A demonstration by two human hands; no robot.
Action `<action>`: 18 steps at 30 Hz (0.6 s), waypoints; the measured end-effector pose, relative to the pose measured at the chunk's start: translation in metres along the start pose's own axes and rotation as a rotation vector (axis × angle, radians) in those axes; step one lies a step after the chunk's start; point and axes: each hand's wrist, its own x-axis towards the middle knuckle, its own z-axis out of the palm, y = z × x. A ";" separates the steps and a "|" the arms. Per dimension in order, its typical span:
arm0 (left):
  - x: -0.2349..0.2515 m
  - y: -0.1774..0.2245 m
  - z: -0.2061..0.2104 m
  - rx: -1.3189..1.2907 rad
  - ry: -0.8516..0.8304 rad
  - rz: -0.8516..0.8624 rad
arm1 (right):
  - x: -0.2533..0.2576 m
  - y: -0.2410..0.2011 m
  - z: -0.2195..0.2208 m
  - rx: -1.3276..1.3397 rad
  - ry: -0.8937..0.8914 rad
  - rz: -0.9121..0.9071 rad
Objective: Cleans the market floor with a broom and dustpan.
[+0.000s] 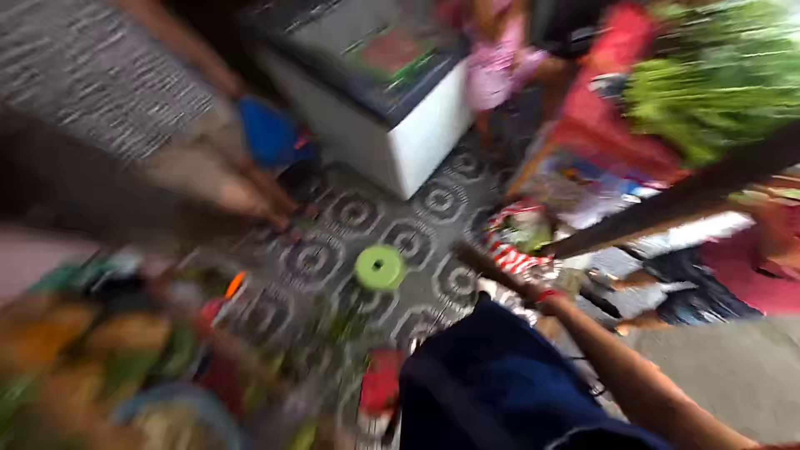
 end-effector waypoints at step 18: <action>0.180 -0.194 0.001 -0.872 0.174 -0.360 | 0.020 -0.043 0.030 0.030 0.141 0.259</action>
